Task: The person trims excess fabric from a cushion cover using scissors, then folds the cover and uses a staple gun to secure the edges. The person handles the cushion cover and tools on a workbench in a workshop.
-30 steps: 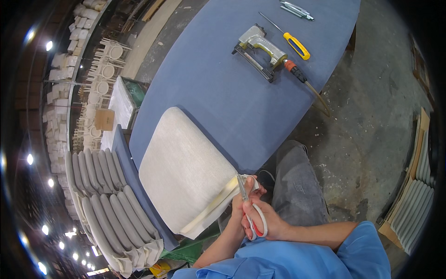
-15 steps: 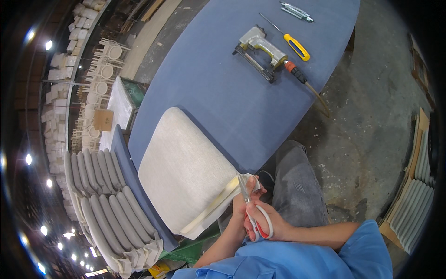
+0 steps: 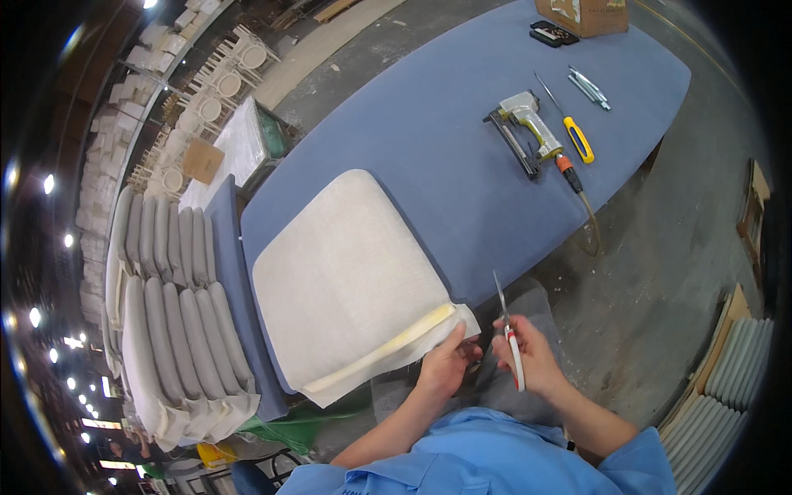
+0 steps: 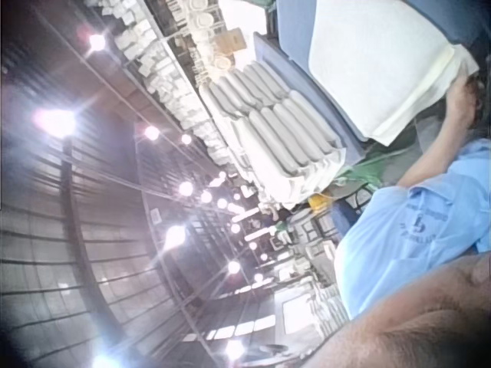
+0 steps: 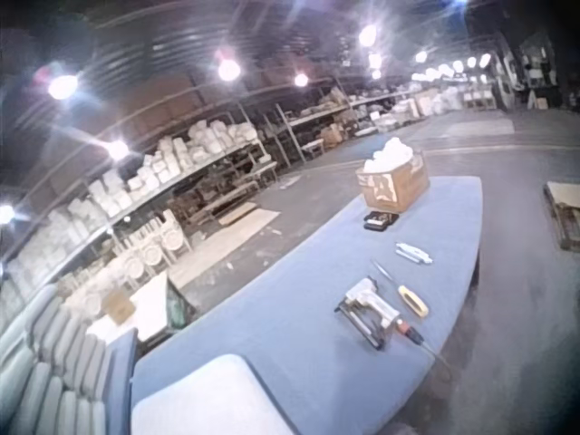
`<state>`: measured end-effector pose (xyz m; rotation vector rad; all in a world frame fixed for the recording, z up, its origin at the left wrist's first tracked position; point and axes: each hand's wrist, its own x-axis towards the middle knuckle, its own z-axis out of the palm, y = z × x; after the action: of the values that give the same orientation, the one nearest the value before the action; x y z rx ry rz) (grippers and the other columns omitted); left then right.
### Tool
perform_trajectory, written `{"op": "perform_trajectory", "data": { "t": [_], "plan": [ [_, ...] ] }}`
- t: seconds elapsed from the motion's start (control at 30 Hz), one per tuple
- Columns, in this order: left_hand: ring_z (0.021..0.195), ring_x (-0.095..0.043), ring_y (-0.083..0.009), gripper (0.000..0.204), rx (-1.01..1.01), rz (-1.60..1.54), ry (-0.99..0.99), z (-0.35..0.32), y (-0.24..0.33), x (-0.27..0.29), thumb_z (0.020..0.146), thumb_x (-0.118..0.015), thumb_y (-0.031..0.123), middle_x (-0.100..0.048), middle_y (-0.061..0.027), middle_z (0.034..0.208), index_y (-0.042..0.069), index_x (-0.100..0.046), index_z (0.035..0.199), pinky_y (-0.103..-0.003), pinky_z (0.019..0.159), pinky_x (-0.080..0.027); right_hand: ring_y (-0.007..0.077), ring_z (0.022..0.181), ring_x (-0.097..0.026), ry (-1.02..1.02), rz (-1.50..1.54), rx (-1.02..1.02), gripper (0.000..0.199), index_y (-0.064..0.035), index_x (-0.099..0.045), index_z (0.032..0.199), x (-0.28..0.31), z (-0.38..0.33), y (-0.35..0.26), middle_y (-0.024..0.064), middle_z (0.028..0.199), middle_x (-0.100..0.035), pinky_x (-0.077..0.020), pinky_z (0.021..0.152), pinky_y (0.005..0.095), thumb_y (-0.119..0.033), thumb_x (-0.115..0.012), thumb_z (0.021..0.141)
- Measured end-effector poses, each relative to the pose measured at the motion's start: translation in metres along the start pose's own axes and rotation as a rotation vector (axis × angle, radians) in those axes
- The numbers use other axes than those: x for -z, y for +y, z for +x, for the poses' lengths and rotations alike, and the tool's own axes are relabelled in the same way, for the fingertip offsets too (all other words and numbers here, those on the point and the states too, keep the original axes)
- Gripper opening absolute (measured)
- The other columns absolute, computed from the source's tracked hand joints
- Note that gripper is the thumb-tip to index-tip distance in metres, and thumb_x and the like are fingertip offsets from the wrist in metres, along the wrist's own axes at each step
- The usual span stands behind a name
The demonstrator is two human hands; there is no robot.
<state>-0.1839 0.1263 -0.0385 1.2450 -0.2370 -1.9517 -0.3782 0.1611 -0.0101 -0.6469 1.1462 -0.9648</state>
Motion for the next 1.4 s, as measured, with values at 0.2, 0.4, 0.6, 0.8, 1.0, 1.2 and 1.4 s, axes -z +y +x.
{"op": "perform_trajectory", "data": {
  "t": [0.2,0.4,0.6,0.8,1.0,1.2,1.4],
  "plan": [
    [0.082,-0.064,-0.0208,0.023,-0.001,-0.126,0.031,-0.002,-0.003,0.0,0.099,-0.074,0.028,-0.067,-0.0042,0.089,0.01,-0.066,0.111,-0.041,0.08,-0.053,0.0128,0.07,-0.064,-0.098,0.141,-0.252,0.049,-0.0052,-0.053,0.131,-0.017,-0.049,0.009,0.007,0.094,-0.065,-0.0545,0.064,0.0286,-0.047,-0.058,0.106],
    [0.075,-0.062,-0.0183,0.027,-0.011,-0.051,0.098,-0.008,0.004,-0.009,0.095,-0.079,0.024,-0.064,-0.0035,0.087,0.009,-0.066,0.112,-0.037,0.075,-0.053,0.0164,0.068,-0.066,-0.134,0.078,-0.376,0.056,-0.0036,-0.053,0.127,-0.019,-0.069,0.007,0.0094,0.093,-0.065,-0.0537,0.059,0.03,-0.055,-0.054,0.106],
    [0.074,-0.062,-0.0179,0.022,-0.007,-0.036,0.106,-0.014,0.008,-0.012,0.095,-0.079,0.024,-0.064,-0.0033,0.086,0.009,-0.067,0.106,-0.037,0.073,-0.053,0.0128,0.064,-0.061,-0.188,-0.189,-0.317,0.055,-0.0058,-0.054,0.115,-0.034,-0.056,0.002,0.0056,0.087,-0.063,-0.0496,0.056,0.0279,-0.06,-0.056,0.103],
    [0.074,-0.06,-0.019,0.019,-0.037,-0.024,0.076,-0.017,0.011,-0.008,0.098,-0.075,0.023,-0.064,-0.0052,0.087,0.006,-0.069,0.105,-0.036,0.072,-0.052,0.0158,0.067,-0.064,-0.123,-0.458,-0.171,0.051,-0.0078,-0.054,0.11,-0.043,-0.039,0.004,0.0079,0.083,-0.064,-0.0507,0.06,0.0332,-0.058,-0.058,0.103],
    [0.076,-0.06,-0.0178,0.019,-0.033,-0.021,0.083,-0.018,0.006,-0.006,0.1,-0.072,0.021,-0.065,-0.0051,0.087,0.003,-0.07,0.105,-0.035,0.07,-0.051,0.0348,0.081,-0.069,-0.085,-0.605,-0.112,0.056,-0.0069,-0.053,0.108,-0.043,-0.033,0.014,0.0176,0.086,-0.067,-0.0514,0.073,0.0449,-0.062,-0.057,0.1],
    [0.074,-0.06,-0.0184,0.017,-0.096,-0.012,0.08,-0.017,0.003,-0.01,0.099,-0.073,0.02,-0.065,-0.0053,0.083,0.004,-0.071,0.101,-0.035,0.068,-0.051,0.0386,0.086,-0.07,-0.076,-0.634,-0.11,0.056,-0.007,-0.056,0.107,-0.041,-0.029,0.009,0.0186,0.089,-0.068,-0.0507,0.074,0.0463,-0.062,-0.061,0.098],
    [0.073,-0.06,-0.0181,0.017,-0.098,0.005,0.088,-0.017,0.003,-0.011,0.098,-0.073,0.018,-0.065,-0.0053,0.085,0.002,-0.069,0.104,-0.035,0.068,-0.051,0.0365,0.082,-0.069,-0.051,-0.638,-0.076,0.054,-0.0058,-0.059,0.103,-0.038,-0.031,0.006,0.0175,0.085,-0.068,-0.0504,0.073,0.0451,-0.059,-0.065,0.097]
  ]
}}
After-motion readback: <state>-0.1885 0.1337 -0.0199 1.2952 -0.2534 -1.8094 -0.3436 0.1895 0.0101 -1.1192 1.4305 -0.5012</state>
